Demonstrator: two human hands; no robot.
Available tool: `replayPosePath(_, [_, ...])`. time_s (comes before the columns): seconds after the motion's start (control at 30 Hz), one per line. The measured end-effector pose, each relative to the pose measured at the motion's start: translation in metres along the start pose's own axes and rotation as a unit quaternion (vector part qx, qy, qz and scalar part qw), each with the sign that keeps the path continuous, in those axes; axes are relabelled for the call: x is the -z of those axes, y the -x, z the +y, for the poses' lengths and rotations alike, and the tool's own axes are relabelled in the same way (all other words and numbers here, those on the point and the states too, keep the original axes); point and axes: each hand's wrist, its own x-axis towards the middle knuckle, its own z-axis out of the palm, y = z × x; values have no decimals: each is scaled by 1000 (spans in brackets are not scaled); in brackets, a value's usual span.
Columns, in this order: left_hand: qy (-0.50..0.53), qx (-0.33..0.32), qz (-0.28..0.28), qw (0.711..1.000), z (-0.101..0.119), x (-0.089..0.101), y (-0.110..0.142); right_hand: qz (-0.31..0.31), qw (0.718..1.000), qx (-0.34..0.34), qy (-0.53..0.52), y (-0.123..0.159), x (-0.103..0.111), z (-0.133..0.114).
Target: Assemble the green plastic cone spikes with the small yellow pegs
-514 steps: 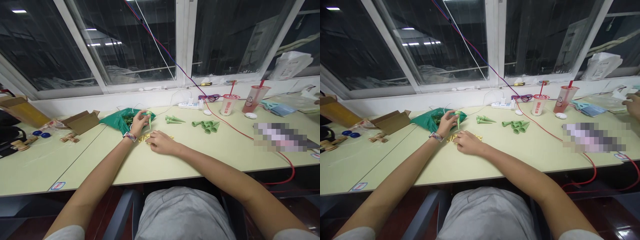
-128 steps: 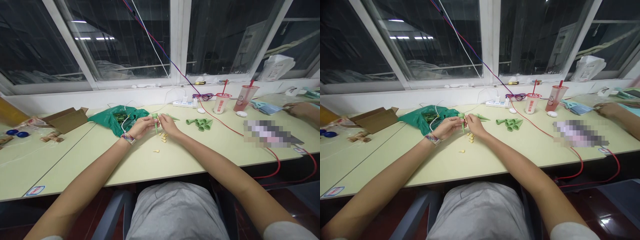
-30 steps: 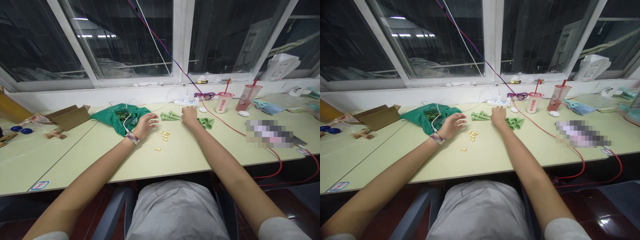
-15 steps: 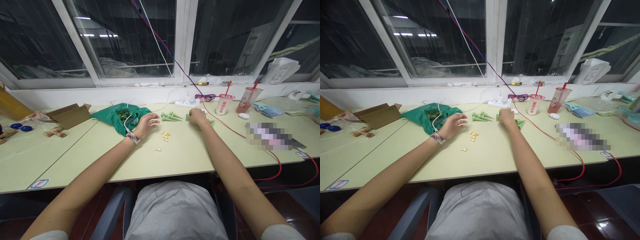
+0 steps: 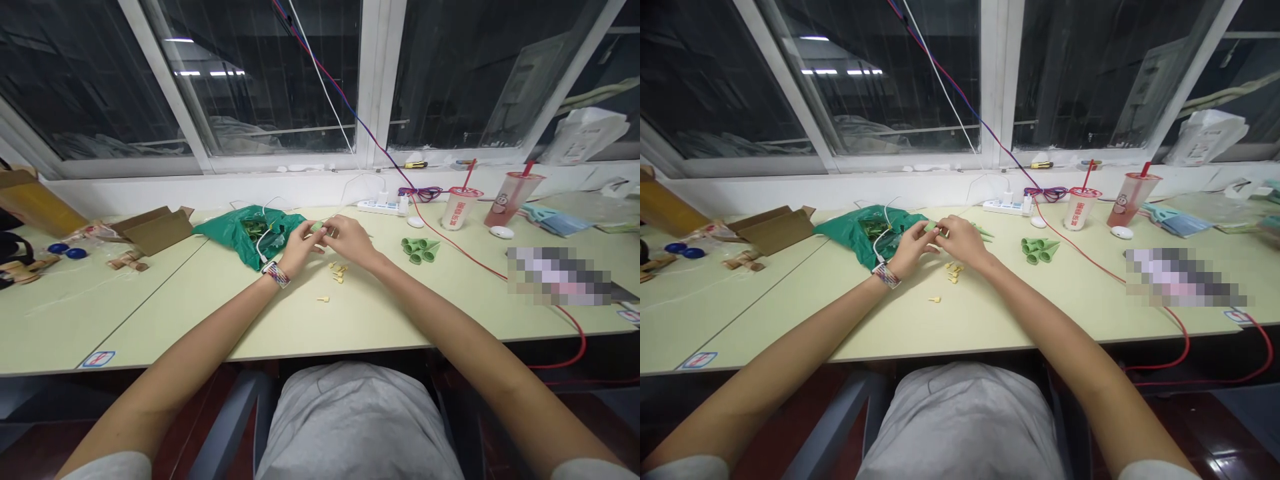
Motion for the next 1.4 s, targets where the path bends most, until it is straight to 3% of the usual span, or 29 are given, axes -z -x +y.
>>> replayPosePath(0.2, [25,16,47,998,3,3,-2,-5,1000,-12,-19,13,3,6])
replayPosePath(0.27, [33,29,70,997,1,5,-3,-45,999,-22,1,18,3,14])
replayPosePath(0.37, [50,44,105,992,-1,9,-7,-138,990,13,42,26,1,21])
replayPosePath(0.43, [66,41,128,989,-1,14,-11,-160,985,29,59,29,-3,21])
replayPosePath(0.57, [97,21,179,979,3,28,-20,-148,986,46,67,32,-15,8])
replayPosePath(0.73, [105,22,220,970,3,43,-25,-185,964,171,82,23,-42,-18])
replayPosePath(0.83, [104,29,233,967,1,47,-26,-198,955,202,92,15,-59,-27])
replayPosePath(0.97, [111,35,241,964,-2,47,-27,-191,958,188,107,12,-67,-27])
replayPosePath(1.23, [103,39,235,966,-4,47,-27,-198,969,136,58,21,-48,-16])
replayPosePath(1.4, [99,42,233,967,-4,45,-25,-148,984,61,74,21,-45,-17])
